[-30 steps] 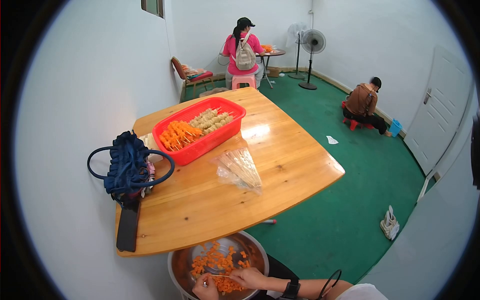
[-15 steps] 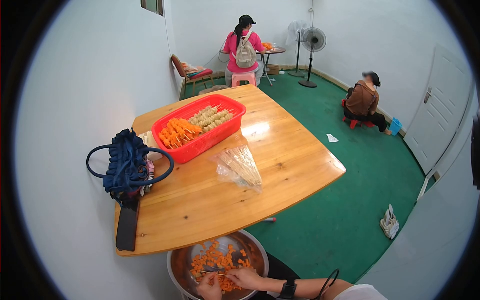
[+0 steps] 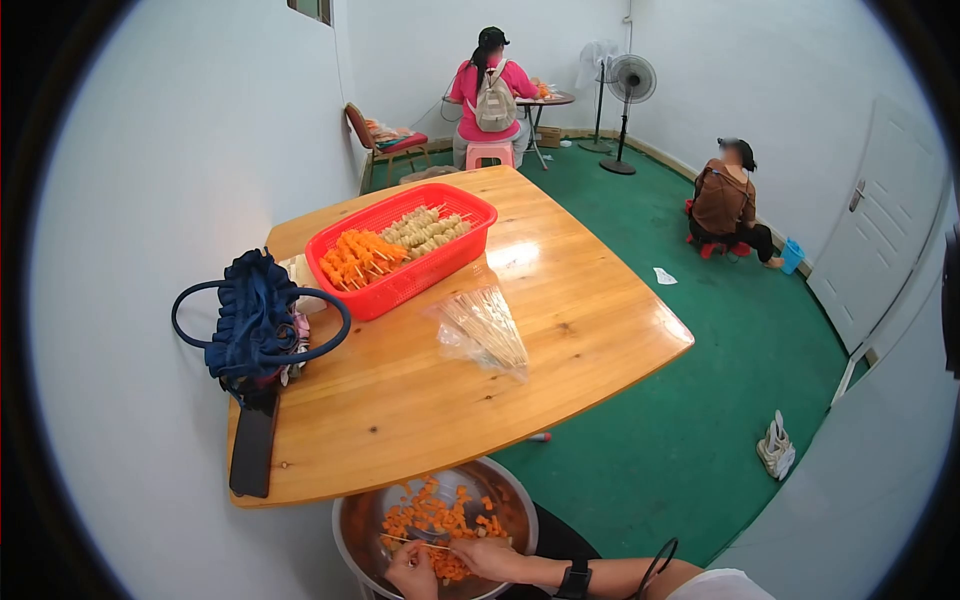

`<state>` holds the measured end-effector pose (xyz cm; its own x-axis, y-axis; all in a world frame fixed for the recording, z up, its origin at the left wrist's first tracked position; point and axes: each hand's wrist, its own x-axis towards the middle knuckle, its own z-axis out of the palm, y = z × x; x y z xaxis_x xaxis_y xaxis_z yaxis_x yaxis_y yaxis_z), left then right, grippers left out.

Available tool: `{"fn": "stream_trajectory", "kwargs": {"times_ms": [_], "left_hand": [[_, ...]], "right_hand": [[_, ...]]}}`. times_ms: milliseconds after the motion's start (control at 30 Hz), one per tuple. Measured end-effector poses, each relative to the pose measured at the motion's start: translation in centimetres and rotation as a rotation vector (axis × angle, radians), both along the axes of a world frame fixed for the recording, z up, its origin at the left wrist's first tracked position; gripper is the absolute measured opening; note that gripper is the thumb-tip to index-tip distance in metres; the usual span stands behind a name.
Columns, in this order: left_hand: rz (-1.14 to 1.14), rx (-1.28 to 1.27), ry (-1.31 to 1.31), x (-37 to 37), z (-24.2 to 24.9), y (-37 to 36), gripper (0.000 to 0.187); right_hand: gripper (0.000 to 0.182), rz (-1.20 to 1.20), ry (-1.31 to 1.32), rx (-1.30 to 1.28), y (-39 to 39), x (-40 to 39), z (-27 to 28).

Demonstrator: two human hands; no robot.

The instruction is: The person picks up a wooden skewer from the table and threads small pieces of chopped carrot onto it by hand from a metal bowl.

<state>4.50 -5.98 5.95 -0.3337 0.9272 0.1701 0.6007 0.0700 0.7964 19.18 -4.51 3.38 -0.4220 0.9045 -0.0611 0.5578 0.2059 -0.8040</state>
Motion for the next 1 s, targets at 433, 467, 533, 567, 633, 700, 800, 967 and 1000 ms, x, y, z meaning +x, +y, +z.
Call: {"fn": "stream_trajectory", "kwargs": {"times_ms": [433,467,533,567,633,700,800,967,1000], "left_hand": [[-0.214,-0.139,-0.083,0.4,-0.1,0.0,0.013],[-0.212,-0.141,-0.076,0.4,0.0,0.0,0.012],[-0.205,-0.143,-0.062,0.5,0.4,0.1,0.012],[-0.178,-0.162,-0.078,0.5,0.3,0.1,0.012],[-0.125,-0.201,-0.108,0.4,-0.2,0.3,0.011],[-0.11,-0.118,-0.25,-1.3,-6.6,0.7,0.016],[-0.131,-0.158,-0.127,-0.3,-2.3,0.5,0.013],[-0.241,-0.214,-0.035,0.2,-0.8,0.3,0.011],[-0.239,-0.214,-0.05,0.2,-0.9,0.3,0.011]], "right_hand": [[0.015,-0.013,-0.046,0.052,0.4,-0.9,-0.1],[0.016,-0.011,-0.053,0.04,0.4,-0.9,0.1],[0.016,-0.015,-0.042,0.023,0.5,-0.9,-0.5],[0.016,-0.016,-0.036,0.015,0.5,-1.0,-0.7],[0.018,-0.006,-0.027,0.04,0.5,-0.9,-0.5],[0.019,0.007,-0.029,0.045,0.5,-0.8,-0.3],[0.018,0.02,-0.051,0.034,0.5,-0.6,0.1],[0.017,0.022,-0.086,0.056,0.5,-0.6,-0.3],[0.017,0.019,-0.082,0.054,0.5,-0.6,-0.1]]}}
